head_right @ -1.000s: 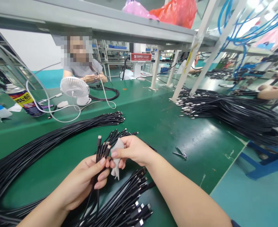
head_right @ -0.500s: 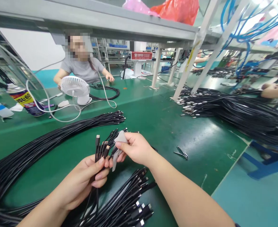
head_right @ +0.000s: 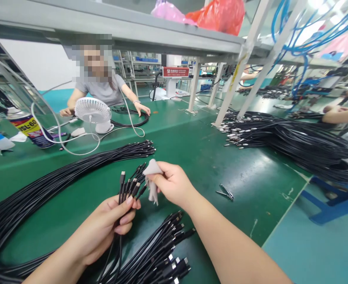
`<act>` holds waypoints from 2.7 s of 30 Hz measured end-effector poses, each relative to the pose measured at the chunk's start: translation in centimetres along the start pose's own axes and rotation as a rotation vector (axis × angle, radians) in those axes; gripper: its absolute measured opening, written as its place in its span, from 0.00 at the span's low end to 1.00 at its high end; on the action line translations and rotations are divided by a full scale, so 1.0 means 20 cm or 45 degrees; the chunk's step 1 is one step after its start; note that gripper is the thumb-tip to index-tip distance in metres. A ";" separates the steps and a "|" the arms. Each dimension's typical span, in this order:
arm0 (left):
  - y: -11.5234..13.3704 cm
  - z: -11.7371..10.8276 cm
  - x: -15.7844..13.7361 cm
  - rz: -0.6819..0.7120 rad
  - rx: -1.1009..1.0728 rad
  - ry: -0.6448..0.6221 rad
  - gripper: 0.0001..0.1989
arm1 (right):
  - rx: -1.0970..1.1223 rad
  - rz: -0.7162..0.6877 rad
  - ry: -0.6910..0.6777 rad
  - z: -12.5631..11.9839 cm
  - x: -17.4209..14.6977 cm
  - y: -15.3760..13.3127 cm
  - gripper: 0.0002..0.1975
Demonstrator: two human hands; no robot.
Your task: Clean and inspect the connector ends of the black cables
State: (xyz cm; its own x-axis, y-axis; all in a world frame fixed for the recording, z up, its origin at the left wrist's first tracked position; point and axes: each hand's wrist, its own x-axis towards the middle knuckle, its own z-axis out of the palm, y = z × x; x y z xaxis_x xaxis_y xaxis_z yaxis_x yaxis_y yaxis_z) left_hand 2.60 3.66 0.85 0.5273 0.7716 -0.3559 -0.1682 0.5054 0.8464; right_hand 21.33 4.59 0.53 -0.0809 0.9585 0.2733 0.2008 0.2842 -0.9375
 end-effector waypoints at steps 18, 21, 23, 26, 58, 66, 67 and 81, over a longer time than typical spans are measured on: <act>-0.01 0.01 0.00 0.033 0.117 0.113 0.20 | -0.733 -0.486 0.119 0.05 -0.02 0.00 0.10; -0.01 0.01 0.00 0.085 0.096 0.153 0.18 | -0.663 -0.428 0.084 0.04 -0.02 -0.01 0.10; -0.01 0.01 -0.01 0.120 0.058 0.165 0.17 | -0.625 -0.389 0.040 0.03 -0.02 -0.01 0.11; 0.00 0.01 -0.01 0.193 -0.032 0.222 0.17 | -0.626 -0.361 0.000 0.03 -0.02 -0.01 0.10; 0.02 0.00 -0.01 0.049 -0.183 0.124 0.17 | -0.597 -0.293 -0.119 0.03 -0.08 -0.11 0.09; 0.01 -0.01 -0.02 0.049 -0.201 -0.024 0.14 | -0.246 -0.227 -0.225 0.09 -0.08 -0.10 0.02; 0.01 -0.02 -0.02 0.048 -0.197 -0.039 0.13 | -0.201 -0.202 -0.222 0.10 -0.08 -0.11 0.04; 0.01 -0.02 -0.03 0.069 -0.153 -0.058 0.11 | 0.447 0.229 -0.201 0.08 -0.05 -0.09 0.13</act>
State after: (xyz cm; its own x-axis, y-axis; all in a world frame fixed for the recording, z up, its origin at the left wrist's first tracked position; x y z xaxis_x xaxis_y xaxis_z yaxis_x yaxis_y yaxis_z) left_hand 1.96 3.45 1.07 0.5514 0.7821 -0.2903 -0.2948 0.5083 0.8092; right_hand 19.51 3.03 1.58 -0.2290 0.9694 0.0881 -0.1174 0.0624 -0.9911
